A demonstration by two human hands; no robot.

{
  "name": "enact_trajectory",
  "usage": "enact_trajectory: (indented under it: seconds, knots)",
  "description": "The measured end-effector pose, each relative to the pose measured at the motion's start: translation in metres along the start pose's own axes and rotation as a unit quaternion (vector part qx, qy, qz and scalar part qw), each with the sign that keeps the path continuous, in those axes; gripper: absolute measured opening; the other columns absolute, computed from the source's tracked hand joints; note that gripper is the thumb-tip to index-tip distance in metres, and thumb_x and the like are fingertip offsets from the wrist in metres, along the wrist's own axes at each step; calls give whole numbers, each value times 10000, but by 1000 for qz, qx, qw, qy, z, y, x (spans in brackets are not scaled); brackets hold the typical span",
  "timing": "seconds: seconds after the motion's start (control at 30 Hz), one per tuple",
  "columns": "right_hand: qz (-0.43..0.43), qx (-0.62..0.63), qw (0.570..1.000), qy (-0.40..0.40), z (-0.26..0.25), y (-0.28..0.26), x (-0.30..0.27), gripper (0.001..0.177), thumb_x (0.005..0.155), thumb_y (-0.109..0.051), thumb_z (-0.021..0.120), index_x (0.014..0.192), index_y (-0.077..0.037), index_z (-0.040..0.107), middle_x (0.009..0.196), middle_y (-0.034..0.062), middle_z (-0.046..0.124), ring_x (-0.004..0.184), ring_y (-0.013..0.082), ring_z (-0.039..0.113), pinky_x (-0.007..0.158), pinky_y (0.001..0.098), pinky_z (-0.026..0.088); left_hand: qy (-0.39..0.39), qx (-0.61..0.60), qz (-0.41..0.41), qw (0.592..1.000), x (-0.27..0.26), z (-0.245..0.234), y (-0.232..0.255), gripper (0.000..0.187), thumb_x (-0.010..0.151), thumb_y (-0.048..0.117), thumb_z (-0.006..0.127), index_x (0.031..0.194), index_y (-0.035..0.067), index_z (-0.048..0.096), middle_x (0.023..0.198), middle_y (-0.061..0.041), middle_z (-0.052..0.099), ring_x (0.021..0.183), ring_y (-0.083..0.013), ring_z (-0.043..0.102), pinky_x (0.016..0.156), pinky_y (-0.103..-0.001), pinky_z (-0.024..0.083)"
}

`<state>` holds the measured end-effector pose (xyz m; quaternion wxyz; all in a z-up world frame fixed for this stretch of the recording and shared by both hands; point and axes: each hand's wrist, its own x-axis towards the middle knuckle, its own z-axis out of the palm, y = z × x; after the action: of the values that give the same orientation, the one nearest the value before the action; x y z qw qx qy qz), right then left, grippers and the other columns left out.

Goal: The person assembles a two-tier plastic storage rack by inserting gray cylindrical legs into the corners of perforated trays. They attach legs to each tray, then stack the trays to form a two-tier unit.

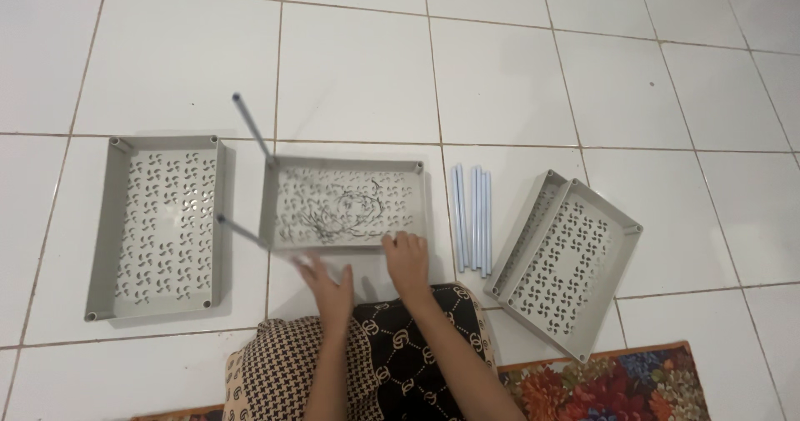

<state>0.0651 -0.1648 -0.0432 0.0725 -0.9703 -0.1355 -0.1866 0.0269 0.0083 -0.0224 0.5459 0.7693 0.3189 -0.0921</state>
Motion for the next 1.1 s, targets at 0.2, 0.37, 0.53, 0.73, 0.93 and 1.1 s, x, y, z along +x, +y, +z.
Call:
enact_trajectory:
  seconds: [0.2, 0.37, 0.53, 0.73, 0.93, 1.1]
  knots:
    - [16, 314, 892, -324, 18, -30, -1, 146, 1169, -209, 658, 1177, -150, 792, 1200, 45, 848, 1024, 191, 796, 994, 364, 645, 24, 267, 327, 906, 11, 29, -54, 674, 1201, 150, 577, 1828, 26, 362, 1916, -76, 141, 1780, -470, 149, 1392, -590, 302]
    - [25, 148, 986, -66, -11, 2, -1, 350, 956, -218, 753, 1278, -102, 827, 1386, 178, 797, 1318, 413, 676, 1249, 619, 374, -31, 140, 220, 965, 12, 13, -42, 762, 990, -11, 589, 1707, -50, 334, 1858, -226, 2, 1701, -515, 110, 1234, -538, 461]
    - [25, 173, 970, -170, -34, 27, -2, 394, 963, -331, 827, 1265, -79, 803, 1489, 185, 738, 1508, 503, 532, 1266, 644, 344, -3, 62, 126, 990, 1, -3, 6, 756, 983, -93, 559, 1711, 51, 414, 1906, -157, 4, 1711, -425, 143, 1172, -457, 543]
    - [35, 227, 951, -208, -49, 15, -24, 345, 1033, -272, 766, 1348, -141, 810, 1463, 60, 775, 1411, 346, 666, 1194, 478, 506, 149, 101, 251, 951, -6, -11, 16, 601, 1033, -81, 566, 1630, -36, 520, 1848, -235, 167, 1700, -490, 205, 1319, -582, 361]
    - [215, 255, 938, -100, -53, 60, -12, 258, 1081, -187, 718, 1317, -121, 797, 1395, 79, 787, 1282, 292, 728, 1136, 465, 530, 48, 198, 436, 877, -29, 34, 15, 407, 1019, -23, 655, 1414, 61, 700, 1698, -239, 518, 1614, -472, 426, 1355, -622, 307]
    - [342, 160, 926, -30, -38, 95, -23, 323, 974, -108, 740, 1296, -94, 763, 1302, 129, 749, 1183, 378, 689, 1006, 494, 571, -55, 246, 489, 835, -37, 107, 20, 427, 967, -30, 639, 1361, 103, 733, 1672, -169, 569, 1626, -391, 449, 1333, -629, 304]
